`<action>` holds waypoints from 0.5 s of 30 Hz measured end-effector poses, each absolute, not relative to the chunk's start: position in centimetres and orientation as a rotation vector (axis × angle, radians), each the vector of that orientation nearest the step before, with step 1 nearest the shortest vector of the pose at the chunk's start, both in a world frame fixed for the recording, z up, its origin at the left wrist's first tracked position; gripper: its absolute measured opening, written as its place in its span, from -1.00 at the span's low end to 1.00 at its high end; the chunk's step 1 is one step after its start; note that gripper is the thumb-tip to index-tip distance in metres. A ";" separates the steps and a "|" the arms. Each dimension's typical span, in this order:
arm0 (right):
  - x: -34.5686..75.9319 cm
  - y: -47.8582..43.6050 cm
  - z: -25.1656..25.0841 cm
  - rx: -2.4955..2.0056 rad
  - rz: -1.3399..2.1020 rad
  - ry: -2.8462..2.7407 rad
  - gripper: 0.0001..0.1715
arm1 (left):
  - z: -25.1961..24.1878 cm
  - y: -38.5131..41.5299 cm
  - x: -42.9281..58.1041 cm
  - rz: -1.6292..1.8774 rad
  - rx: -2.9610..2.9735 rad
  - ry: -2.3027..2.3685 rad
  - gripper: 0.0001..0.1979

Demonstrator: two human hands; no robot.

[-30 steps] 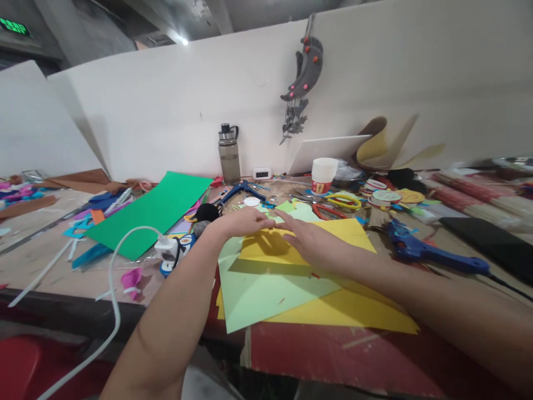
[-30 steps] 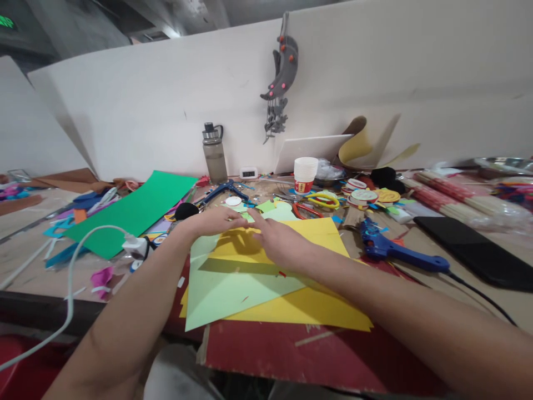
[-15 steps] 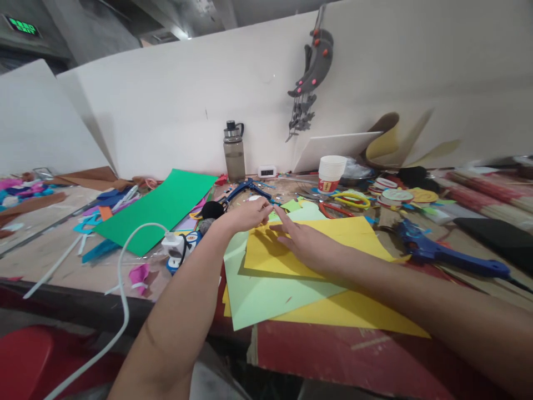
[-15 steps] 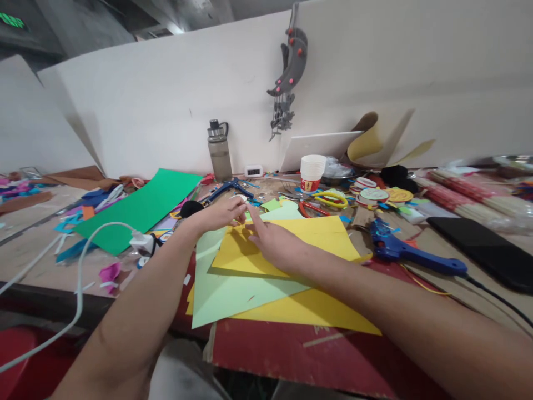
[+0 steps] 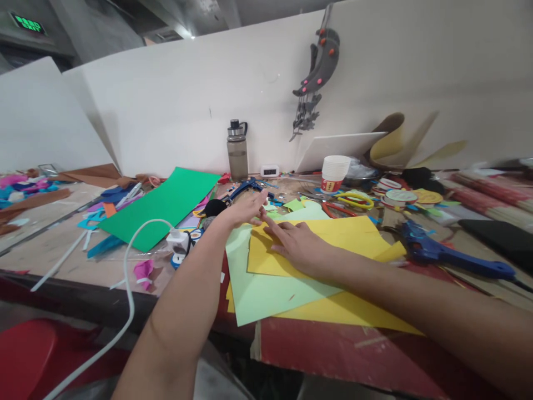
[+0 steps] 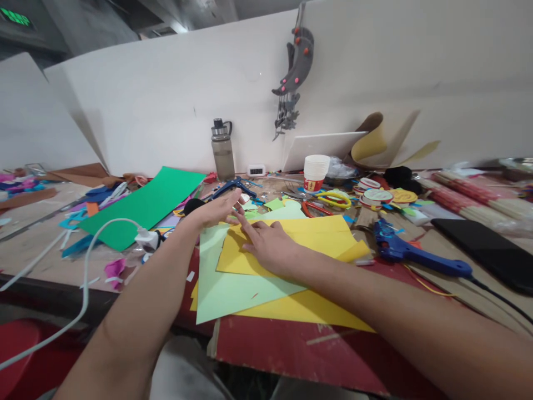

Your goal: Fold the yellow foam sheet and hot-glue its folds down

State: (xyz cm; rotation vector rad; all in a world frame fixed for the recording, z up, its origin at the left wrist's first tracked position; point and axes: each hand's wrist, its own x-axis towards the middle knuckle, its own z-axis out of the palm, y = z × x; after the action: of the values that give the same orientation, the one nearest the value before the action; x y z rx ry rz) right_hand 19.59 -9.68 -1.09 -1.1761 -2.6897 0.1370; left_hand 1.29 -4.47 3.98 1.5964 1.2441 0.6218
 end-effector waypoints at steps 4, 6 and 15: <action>19.4 -9.8 -0.8 -1.165 0.227 -2.690 -0.20 | 3.8 -4.3 1.3 0.633 1.545 1.247 -0.51; 19.4 -9.8 -0.8 -1.161 0.242 -2.678 -0.20 | 3.7 -4.3 1.2 0.640 1.537 1.235 -0.52; 19.1 -10.2 -1.2 -1.139 0.210 -2.685 -0.19 | 3.5 -4.1 1.3 0.674 1.481 1.255 -0.51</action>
State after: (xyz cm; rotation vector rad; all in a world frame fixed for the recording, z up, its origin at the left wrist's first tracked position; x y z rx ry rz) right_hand 19.15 -10.17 -1.19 -1.1390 -2.6847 0.2095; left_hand 1.35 -4.13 3.53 1.4809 1.2550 0.6737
